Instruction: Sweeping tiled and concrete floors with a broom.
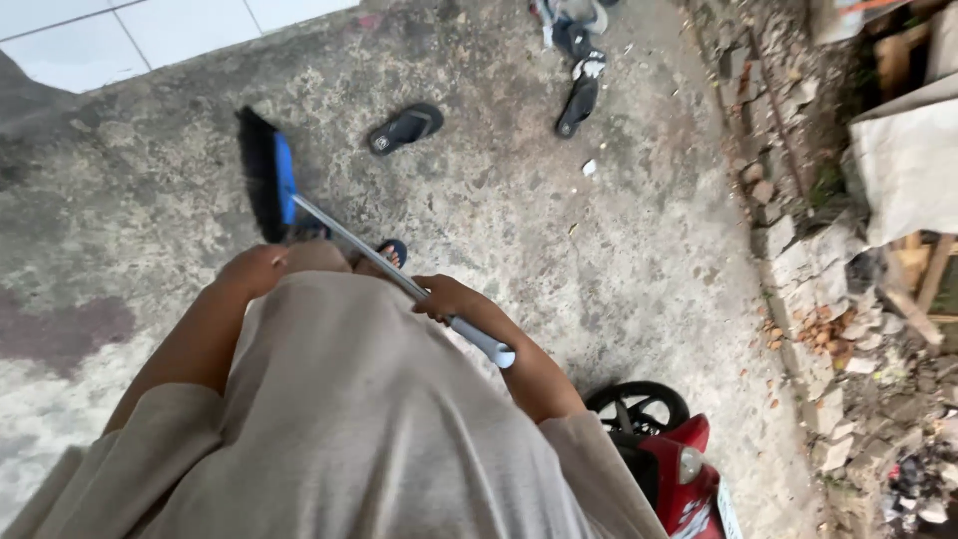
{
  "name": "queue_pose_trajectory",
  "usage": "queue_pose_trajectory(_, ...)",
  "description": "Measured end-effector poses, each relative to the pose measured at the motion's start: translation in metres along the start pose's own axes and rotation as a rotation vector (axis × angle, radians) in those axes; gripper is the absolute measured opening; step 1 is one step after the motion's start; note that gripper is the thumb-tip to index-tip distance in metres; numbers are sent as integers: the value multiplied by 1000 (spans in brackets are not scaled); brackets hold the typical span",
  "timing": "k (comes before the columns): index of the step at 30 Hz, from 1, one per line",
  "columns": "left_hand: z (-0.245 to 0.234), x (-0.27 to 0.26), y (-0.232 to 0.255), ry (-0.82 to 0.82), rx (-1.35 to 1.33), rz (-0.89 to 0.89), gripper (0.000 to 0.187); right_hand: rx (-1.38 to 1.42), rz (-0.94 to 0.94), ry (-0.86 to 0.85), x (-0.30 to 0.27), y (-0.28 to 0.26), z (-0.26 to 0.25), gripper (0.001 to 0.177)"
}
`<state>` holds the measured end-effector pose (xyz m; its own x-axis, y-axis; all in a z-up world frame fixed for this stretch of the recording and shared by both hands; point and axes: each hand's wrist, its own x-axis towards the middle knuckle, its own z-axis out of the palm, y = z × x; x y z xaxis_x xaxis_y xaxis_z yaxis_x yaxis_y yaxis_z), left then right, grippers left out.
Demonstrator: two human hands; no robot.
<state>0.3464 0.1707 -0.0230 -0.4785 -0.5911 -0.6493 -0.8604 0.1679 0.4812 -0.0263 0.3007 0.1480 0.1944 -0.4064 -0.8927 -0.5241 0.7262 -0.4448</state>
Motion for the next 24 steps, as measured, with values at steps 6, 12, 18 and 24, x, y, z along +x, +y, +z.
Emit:
queue_pose_trajectory(6,-53,-6,63,11,-58,82,41,298,110,89,-27,68,-90,69)
queue_pose_trajectory(12,-49,-59,-65,-133,-91,-164,54,310,172,343,-3,88,-107,59)
queue_pose_trajectory(18,-29,-192,-245,-21,34,-368,56,804,-260,638,97,111,-43,22)
queue_pose_trajectory(24,-66,-295,-364,-41,-301,-757,52,1294,-193,554,31,-20,-39,26)
